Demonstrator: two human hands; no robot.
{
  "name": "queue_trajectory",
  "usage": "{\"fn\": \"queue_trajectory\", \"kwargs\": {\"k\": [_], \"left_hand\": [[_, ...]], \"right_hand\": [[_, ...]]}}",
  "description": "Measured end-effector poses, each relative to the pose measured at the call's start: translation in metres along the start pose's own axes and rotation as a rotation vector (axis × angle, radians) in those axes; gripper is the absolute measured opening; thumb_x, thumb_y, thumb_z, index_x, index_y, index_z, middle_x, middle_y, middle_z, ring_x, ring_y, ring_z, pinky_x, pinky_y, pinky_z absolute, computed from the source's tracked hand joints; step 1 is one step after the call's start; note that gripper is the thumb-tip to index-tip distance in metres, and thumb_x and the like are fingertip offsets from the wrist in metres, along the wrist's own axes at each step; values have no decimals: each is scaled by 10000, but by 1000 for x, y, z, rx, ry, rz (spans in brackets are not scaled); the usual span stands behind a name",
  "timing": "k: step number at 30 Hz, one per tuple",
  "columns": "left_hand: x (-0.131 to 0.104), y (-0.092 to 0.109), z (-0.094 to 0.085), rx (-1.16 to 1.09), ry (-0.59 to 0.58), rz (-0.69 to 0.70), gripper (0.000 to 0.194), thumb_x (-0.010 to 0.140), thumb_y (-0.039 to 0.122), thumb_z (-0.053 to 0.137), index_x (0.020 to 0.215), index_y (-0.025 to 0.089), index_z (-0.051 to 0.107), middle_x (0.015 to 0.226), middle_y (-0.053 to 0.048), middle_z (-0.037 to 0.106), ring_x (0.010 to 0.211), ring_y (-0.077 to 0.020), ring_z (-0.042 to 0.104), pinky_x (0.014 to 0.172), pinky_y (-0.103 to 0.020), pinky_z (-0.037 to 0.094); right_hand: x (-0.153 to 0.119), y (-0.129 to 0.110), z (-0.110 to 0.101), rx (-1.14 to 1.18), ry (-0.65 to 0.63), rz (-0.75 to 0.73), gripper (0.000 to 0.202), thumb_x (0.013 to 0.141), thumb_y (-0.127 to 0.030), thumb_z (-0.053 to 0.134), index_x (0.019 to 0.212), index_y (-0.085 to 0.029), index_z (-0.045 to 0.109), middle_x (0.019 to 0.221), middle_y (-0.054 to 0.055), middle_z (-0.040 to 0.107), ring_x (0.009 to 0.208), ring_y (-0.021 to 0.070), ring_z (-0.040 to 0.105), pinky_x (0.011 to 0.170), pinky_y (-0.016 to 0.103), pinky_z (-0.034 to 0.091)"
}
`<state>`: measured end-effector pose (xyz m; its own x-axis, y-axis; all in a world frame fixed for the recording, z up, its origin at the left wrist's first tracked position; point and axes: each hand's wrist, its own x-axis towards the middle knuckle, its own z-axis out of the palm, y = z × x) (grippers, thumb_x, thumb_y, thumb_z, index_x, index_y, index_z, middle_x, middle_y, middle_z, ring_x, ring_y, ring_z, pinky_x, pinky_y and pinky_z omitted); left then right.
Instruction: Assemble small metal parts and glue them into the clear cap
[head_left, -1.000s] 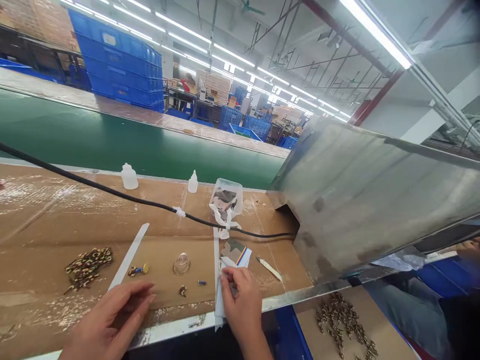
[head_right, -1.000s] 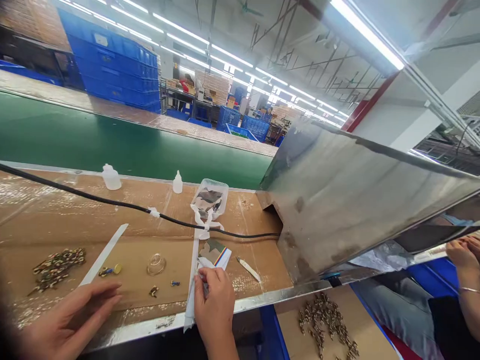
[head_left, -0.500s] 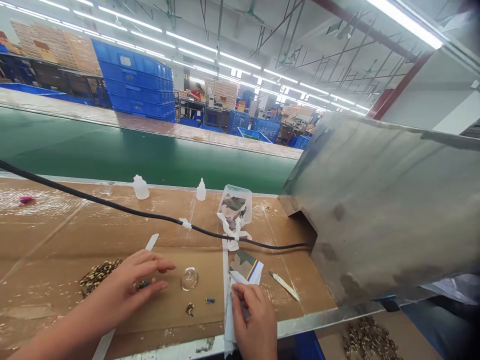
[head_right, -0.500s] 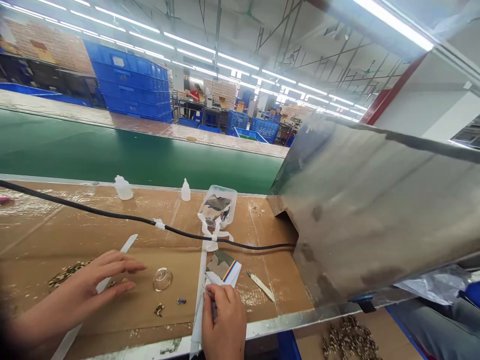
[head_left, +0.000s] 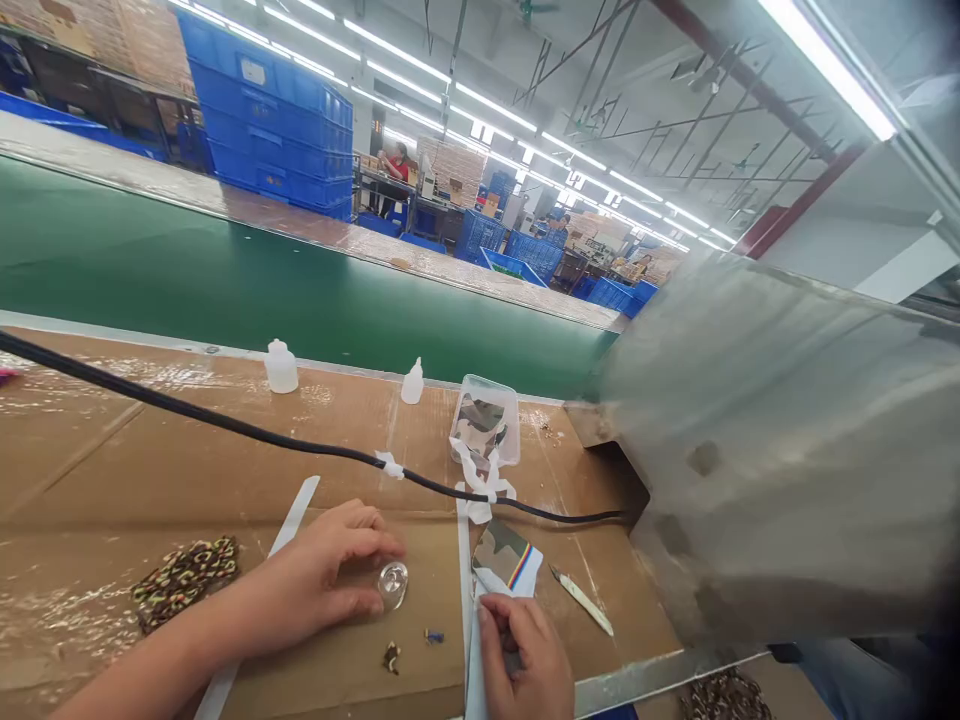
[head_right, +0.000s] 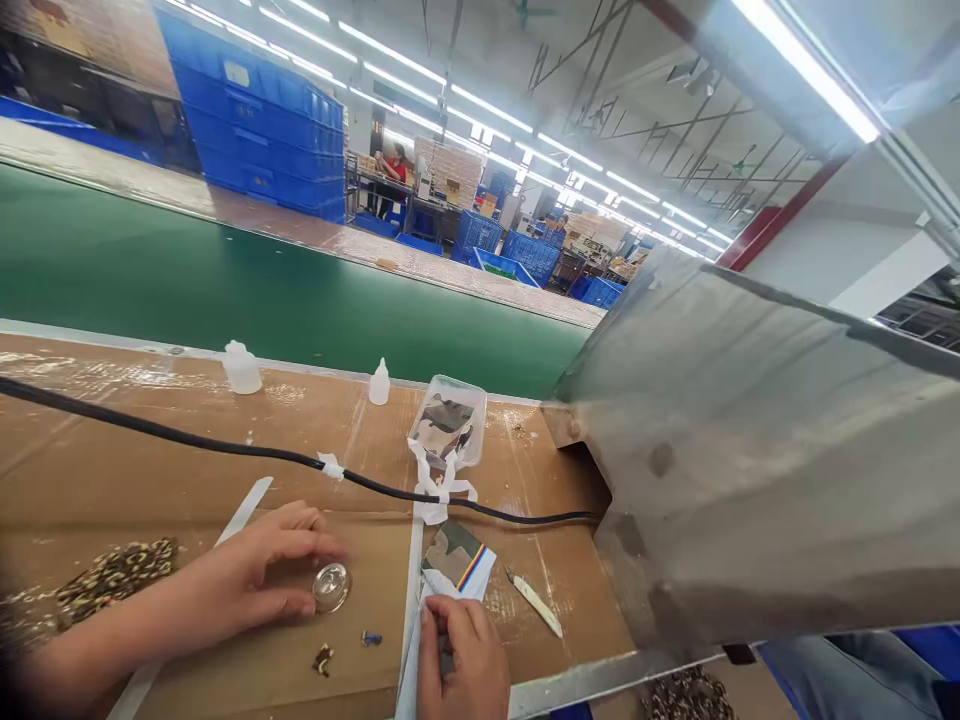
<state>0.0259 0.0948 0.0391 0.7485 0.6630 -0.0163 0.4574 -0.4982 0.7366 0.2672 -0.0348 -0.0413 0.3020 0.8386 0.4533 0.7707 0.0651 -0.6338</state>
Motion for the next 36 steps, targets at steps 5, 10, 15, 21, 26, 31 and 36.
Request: {"fn": "queue_trajectory", "kwargs": {"k": [5,10,15,21,26,31,36], "left_hand": [[0,-7,6,-16,26,45,310,766,229,732,1060,294,657,1046,-1,598,1031,-224,537,916,-317,412],[1,-9,6,-23,52,67,305,746,230,760,1035,274,671,1077,-11,607,1053,-231,529,929,-328,405],[2,-10,5,-16,64,97,292,726,250,780,1006,267,697,1059,-19,642,1038,-239,549,932,-342,403],[1,-10,4,4,97,133,266,749,263,756,1009,297,713,1025,-8,678,1012,-242,563,904,-346,412],[1,-8,4,29,99,136,244,750,257,753,991,285,724,1010,-12,688,995,-242,568,891,-342,411],[-3,-4,0,49,104,131,244,752,279,744,994,275,720,1000,-20,686,989,-246,573,884,-341,422],[-11,-12,-11,-5,161,114,273,753,278,716,1025,259,701,1037,-33,659,1009,-242,589,889,-324,445]], "right_hand": [[0,1,0,-21,-22,5,221,905,-382,528,873,-236,691,752,46,658,646,187,605,576,275,450],[1,0,-1,-11,-20,9,244,903,-401,532,856,-228,699,733,44,653,618,177,586,564,268,445],[2,-4,-2,-5,1,25,293,910,-442,515,836,-227,700,733,44,655,617,175,591,567,270,448],[3,-11,-3,-10,4,51,333,917,-477,493,828,-228,695,747,45,656,630,181,598,577,274,458],[5,-15,-4,-15,1,63,351,920,-487,485,829,-223,697,769,55,658,662,184,607,590,269,470],[3,-14,-3,-14,-7,46,333,914,-479,502,832,-224,699,766,51,654,659,183,608,594,269,473],[8,-15,-15,10,21,-19,279,899,-426,549,828,-208,709,726,42,651,588,156,592,535,244,456]]}}
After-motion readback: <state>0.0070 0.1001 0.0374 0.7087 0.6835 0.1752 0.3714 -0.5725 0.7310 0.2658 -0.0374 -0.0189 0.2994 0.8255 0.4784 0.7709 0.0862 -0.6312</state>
